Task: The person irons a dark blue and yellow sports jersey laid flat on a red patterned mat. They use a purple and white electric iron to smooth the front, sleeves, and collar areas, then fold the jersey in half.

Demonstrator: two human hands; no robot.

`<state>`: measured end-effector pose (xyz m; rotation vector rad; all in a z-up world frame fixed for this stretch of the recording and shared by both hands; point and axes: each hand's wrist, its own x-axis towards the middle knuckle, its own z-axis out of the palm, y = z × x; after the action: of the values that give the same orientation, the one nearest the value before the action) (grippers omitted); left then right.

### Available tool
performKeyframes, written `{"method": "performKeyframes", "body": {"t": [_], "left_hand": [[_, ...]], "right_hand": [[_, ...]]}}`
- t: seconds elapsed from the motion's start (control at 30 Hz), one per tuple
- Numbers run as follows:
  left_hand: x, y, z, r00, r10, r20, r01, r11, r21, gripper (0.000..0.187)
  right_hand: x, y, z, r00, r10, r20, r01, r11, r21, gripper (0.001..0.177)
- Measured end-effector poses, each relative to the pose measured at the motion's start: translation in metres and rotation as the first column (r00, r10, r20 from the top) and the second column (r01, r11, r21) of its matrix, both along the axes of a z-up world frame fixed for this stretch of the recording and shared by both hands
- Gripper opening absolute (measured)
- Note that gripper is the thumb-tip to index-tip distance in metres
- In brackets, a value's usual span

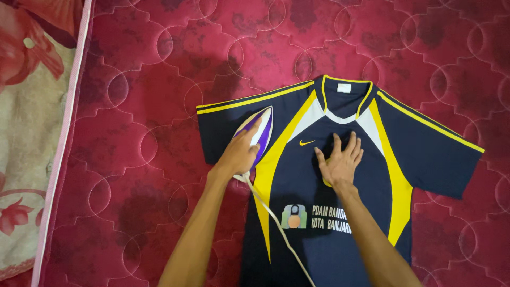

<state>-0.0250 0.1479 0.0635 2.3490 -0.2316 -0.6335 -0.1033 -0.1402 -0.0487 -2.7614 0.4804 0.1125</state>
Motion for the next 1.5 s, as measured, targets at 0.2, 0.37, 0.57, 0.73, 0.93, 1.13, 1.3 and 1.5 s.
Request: {"method": "performKeyframes", "body": {"t": [0.2,0.37,0.57,0.73,0.93,1.13,1.3,1.5], "left_hand": [[0.003,-0.004,-0.001,1.000,0.006,0.007,-0.006,1.000,-0.023,0.077],[0.033,-0.015,-0.010,0.997,-0.009,0.075,0.010,1.000,-0.015,0.079],[0.043,-0.031,-0.006,0.999,-0.037,0.029,0.037,0.999,0.025,0.078],[0.045,-0.038,-0.004,0.986,-0.167,0.012,0.167,0.986,0.013,0.079],[0.054,-0.037,-0.009,0.993,-0.094,0.078,0.095,0.995,-0.008,0.080],[0.052,-0.021,-0.013,0.992,0.007,0.124,-0.007,1.000,0.003,0.082],[0.031,-0.011,-0.011,0.994,-0.030,0.109,0.024,0.998,0.062,0.080],[0.016,-0.006,-0.006,0.996,0.002,0.092,-0.009,0.997,0.080,0.080]], "right_hand": [[0.006,0.041,0.005,0.960,0.170,0.222,-0.205,0.968,0.145,0.077],[0.001,0.060,-0.001,0.973,0.197,0.124,-0.213,0.967,0.138,0.079],[0.001,0.054,-0.004,0.971,0.222,0.087,-0.233,0.961,0.150,0.080],[0.001,0.050,-0.001,0.967,0.248,0.055,-0.253,0.956,0.150,0.082],[0.002,0.049,0.002,0.967,0.252,0.038,-0.255,0.953,0.166,0.082],[0.001,0.046,0.003,0.966,0.260,0.009,-0.257,0.950,0.175,0.081],[0.002,0.046,-0.001,0.964,0.264,-0.002,-0.261,0.953,0.157,0.083],[0.000,0.049,-0.002,0.967,0.254,-0.006,-0.250,0.955,0.158,0.083]]}}
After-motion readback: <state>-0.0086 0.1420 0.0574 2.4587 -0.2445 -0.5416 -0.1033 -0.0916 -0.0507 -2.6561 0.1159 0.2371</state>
